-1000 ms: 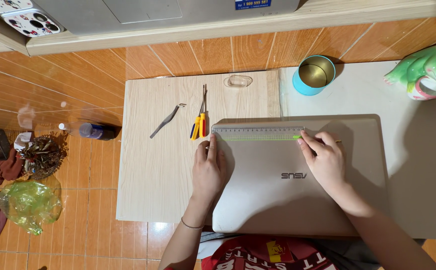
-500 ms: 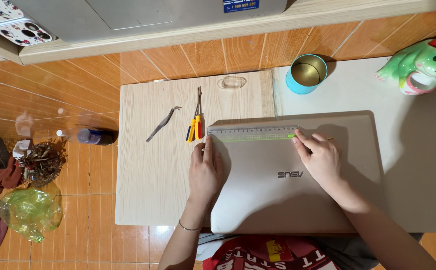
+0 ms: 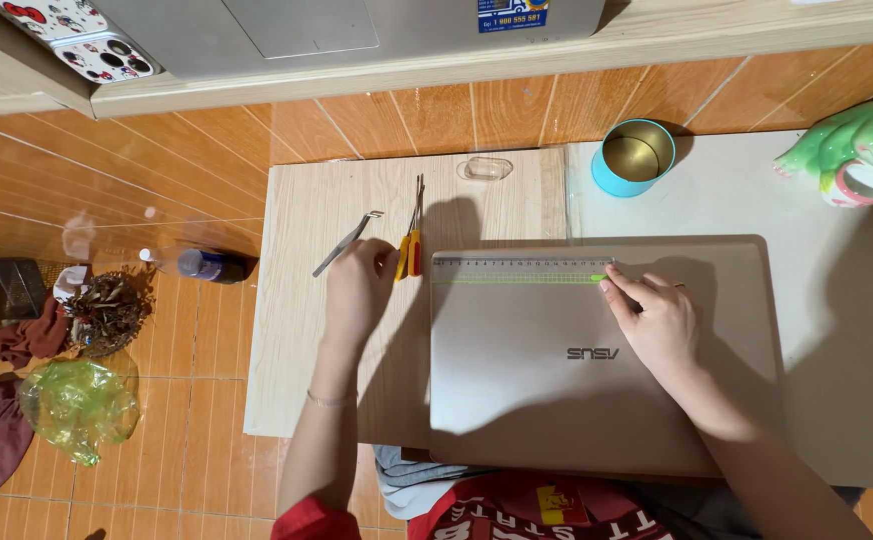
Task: The recorder measures the dimensions of a laptop lid using a ruler and markings.
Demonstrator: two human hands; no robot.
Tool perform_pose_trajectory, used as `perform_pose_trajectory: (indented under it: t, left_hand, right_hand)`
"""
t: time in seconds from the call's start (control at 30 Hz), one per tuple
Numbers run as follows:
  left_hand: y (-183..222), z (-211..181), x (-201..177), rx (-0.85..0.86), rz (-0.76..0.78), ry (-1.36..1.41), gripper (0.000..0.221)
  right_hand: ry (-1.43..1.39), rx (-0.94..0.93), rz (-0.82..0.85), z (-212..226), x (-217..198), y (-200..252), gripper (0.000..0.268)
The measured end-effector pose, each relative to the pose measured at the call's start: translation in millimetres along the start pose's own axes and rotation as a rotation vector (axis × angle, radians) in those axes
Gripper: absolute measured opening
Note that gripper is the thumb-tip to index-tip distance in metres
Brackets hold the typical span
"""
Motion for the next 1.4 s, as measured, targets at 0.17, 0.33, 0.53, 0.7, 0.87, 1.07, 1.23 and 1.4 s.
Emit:
perform_pose_trajectory:
  t: [0.17, 0.33, 0.53, 0.7, 0.87, 1.07, 1.23, 1.4]
  left_hand:
    - [-12, 15, 21, -0.066, 0.126, -0.119, 0.025]
    - [-2, 21, 29, -0.069, 0.072, -0.188, 0.029]
    - [8, 16, 25, -0.027, 0.044, -0.126, 0.036]
    - [6, 35, 16, -0.075, -0.106, -0.108, 0.019]
    - [11, 27, 36, -0.027, 0.079, -0.063, 0.037]
    - [6, 18, 28, -0.051, 0.103, -0.015, 0.055]
    - [0, 7, -17, 0.083, -0.079, 0.038, 0.033]
    - [-6, -27, -64, -0.029, -0.132, 0.736, 0.019]
  right_hand:
    - [0.004, -0.006, -0.016, 4, -4, -1, 0.021]
    - [0.021, -0.008, -0.01, 3, -2, 0, 0.021]
    - [0.019, -0.002, -0.013, 2, -1, 1, 0.021]
    - [0.02, -0.018, -0.023, 2, -2, 0, 0.021]
    - [0.039, -0.003, -0.021, 1, 0, 0, 0.02]
    - [0.063, -0.019, -0.032, 0, 1, 3, 0.019]
    - [0.067, -0.017, -0.034, -1, 0, 3, 0.018]
    - [0.061, -0.022, -0.035, 0, 2, 3, 0.019]
Point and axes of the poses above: each hand's wrist, its own y-axis away from the middle knuckle, its own x-axis out of the palm, z = x × y, the point moved 6 cm from there along -y, towards the middle knuckle, and after that the axes turned 5 degrees about y, right-handed, at the moved point
